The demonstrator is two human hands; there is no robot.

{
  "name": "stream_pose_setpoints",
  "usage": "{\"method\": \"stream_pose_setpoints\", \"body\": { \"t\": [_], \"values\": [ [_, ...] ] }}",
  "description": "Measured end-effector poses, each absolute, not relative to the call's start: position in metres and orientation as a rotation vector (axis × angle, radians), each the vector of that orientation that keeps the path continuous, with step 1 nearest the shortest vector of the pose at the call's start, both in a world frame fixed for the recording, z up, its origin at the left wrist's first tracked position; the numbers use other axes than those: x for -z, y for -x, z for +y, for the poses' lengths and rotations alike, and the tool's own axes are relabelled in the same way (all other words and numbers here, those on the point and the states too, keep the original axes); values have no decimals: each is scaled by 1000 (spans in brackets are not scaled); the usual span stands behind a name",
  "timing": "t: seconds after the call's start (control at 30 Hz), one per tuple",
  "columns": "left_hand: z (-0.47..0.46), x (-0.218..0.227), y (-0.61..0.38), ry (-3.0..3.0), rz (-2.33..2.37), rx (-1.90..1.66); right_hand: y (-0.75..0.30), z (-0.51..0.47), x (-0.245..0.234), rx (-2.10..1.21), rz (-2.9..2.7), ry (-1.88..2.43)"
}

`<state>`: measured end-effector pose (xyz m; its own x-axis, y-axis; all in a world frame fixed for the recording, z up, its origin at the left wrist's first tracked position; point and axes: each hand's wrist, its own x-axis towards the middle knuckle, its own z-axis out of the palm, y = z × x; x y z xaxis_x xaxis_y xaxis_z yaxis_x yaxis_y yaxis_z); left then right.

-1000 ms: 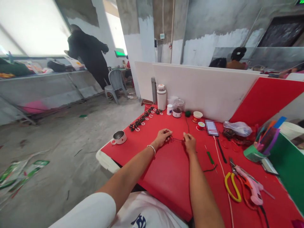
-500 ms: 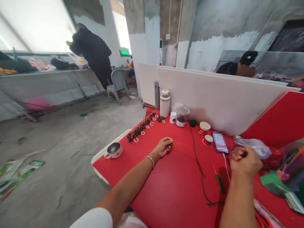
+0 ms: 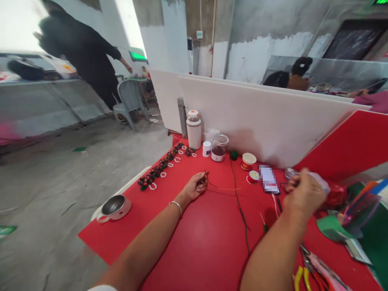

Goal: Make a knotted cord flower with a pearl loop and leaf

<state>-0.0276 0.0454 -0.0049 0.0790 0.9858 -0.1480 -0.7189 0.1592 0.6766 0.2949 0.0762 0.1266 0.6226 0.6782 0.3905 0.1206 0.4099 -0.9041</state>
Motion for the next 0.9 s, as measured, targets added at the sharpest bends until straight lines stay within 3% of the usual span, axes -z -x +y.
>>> {"method": "stream_pose_setpoints", "body": {
  "t": [0.13,0.33,0.67,0.9],
  "values": [
    [48,8,27,-468,684,-1371,-246,64,-126,-613,-1409,1437],
    [53,8,26,-444,719,-1445,-193,71,-112,-791,-1962,1331],
    [59,10,24,-539,896,-1547,-124,93,-36,-1665,-1820,1033],
    [60,8,26,-581,922,-1494,-163,110,-31,-1453,-1302,1027]
  ]
}}
